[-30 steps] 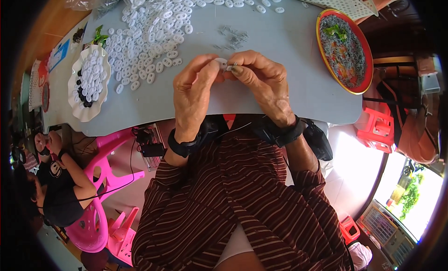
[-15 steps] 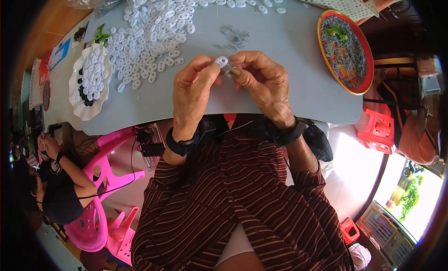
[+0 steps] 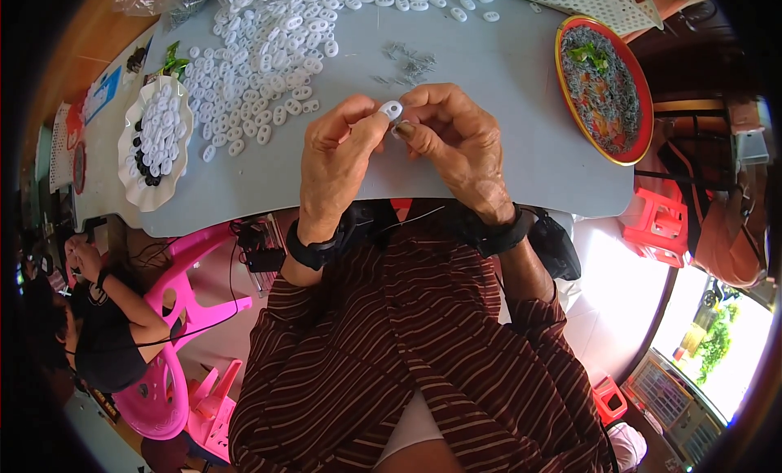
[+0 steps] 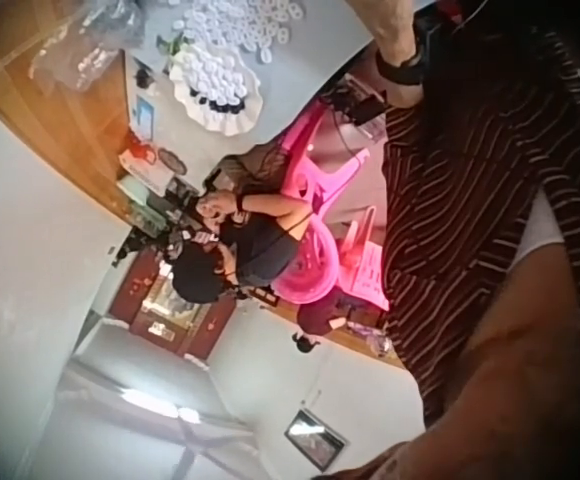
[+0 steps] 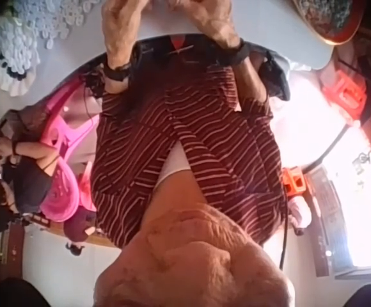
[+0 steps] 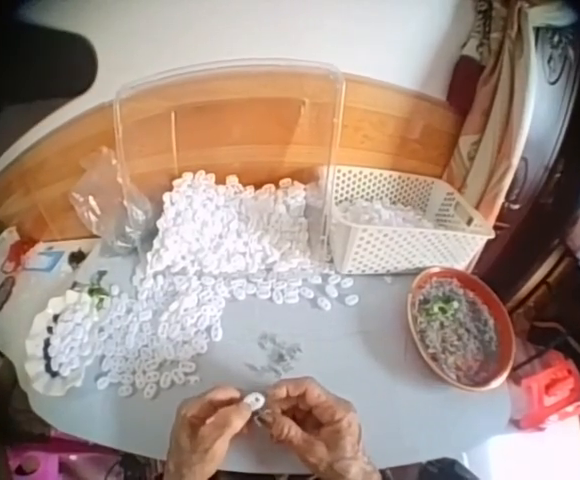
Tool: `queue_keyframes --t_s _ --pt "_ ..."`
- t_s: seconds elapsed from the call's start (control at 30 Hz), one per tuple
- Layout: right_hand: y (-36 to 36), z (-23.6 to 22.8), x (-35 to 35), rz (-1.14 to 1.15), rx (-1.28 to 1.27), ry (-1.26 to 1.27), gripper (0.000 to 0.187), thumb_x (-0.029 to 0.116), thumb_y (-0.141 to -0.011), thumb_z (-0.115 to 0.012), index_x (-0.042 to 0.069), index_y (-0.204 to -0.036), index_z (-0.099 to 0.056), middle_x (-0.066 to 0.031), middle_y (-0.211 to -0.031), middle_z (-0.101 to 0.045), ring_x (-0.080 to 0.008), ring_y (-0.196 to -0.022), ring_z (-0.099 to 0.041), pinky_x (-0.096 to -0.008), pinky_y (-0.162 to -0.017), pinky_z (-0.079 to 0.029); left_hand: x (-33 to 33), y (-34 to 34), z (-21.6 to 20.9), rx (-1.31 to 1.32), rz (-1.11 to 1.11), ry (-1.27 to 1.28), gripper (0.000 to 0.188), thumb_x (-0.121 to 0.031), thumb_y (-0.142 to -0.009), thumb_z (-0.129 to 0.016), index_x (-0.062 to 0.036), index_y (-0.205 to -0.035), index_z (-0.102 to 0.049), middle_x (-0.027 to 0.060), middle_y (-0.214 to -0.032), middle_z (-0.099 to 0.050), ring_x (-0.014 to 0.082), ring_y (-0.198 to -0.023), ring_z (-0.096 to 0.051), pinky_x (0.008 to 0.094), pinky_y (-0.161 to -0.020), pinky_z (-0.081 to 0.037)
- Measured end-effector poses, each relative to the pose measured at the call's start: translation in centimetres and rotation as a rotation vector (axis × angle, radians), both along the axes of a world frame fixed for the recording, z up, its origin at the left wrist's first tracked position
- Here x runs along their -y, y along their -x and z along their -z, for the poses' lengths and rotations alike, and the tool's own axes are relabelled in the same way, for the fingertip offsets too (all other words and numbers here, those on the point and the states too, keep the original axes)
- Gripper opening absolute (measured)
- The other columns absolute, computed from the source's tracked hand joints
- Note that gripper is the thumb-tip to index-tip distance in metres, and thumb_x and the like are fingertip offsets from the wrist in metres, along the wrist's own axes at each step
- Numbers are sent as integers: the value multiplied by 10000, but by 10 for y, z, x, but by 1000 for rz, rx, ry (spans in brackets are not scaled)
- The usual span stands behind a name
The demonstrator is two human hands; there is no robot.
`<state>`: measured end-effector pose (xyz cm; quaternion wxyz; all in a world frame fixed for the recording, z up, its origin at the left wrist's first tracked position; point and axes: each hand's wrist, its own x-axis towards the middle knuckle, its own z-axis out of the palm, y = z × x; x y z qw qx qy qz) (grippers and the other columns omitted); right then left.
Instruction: The person picks up a white plastic piece and a metal pin by hand, inserts the pin into the piece, and places the assembled item onto the table, repeating the process.
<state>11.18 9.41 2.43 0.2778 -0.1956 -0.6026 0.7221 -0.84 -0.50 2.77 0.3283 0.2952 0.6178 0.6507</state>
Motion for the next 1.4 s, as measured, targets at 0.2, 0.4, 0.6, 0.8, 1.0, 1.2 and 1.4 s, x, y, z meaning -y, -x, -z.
queue_keyframes --t_s 0.2,0.4,0.6,0.8,1.0,1.2,1.4 --pt "-1 -1 1 2 7 -4 214 -22 -864 -607 4 -1073 -578 -37 -842 -618 -69 -720 -562 -208 -652 -491 0 -1 -4 -4 52 8 143 -108 -864 -580 -26 -749 -557 -59 -612 -426 24 -566 -339 209 -489 -266" --pt "-1 -1 1 -32 6 -38 224 -13 -879 -591 -4 -1103 -601 -39 -853 -625 -81 -750 -567 -220 -676 -495 3 8 -4 -237 148 96 147 -93 -857 -565 4 -759 -515 -24 -583 -387 54 -547 -323 235 -478 -282" --pt "0 0 1 -21 -24 -29 218 6 -881 -601 -14 -1098 -601 -38 -850 -623 -88 -767 -574 -223 -681 -496 2 1 -6 -257 97 62 197 -143 -890 -514 18 -777 -515 10 -571 -393 76 -536 -338 256 -477 -304" --pt "4 -1 6 -5 -8 -82 250 25 -835 -663 1 -1078 -608 -31 -822 -635 -89 -723 -592 -224 -667 -498 3 3 -5 -218 58 83 231 -177 -908 -477 22 -798 -515 27 -580 -411 95 -559 -367 273 -506 -338" --pt "3 12 3 -9 30 -237 334 50 -763 -736 42 -1075 -618 -42 -795 -660 -94 -711 -625 -236 -652 -511 4 6 -3 -248 148 70 236 -182 -917 -459 17 -795 -495 41 -599 -413 108 -574 -354 280 -513 -338" --pt "1 4 3 1 92 -318 296 47 -760 -735 25 -1028 -611 -53 -778 -669 -115 -712 -648 -249 -639 -519 3 7 2 -279 163 26 200 -146 -904 -456 12 -782 -474 62 -596 -385 121 -563 -326 291 -501 -331" --pt "0 -2 6 30 133 -471 264 45 -759 -733 2 -977 -592 -80 -776 -659 -152 -699 -659 -266 -623 -520 5 12 1 -375 220 36 154 -108 -880 -456 17 -791 -468 73 -596 -396 135 -558 -325 294 -488 -331"
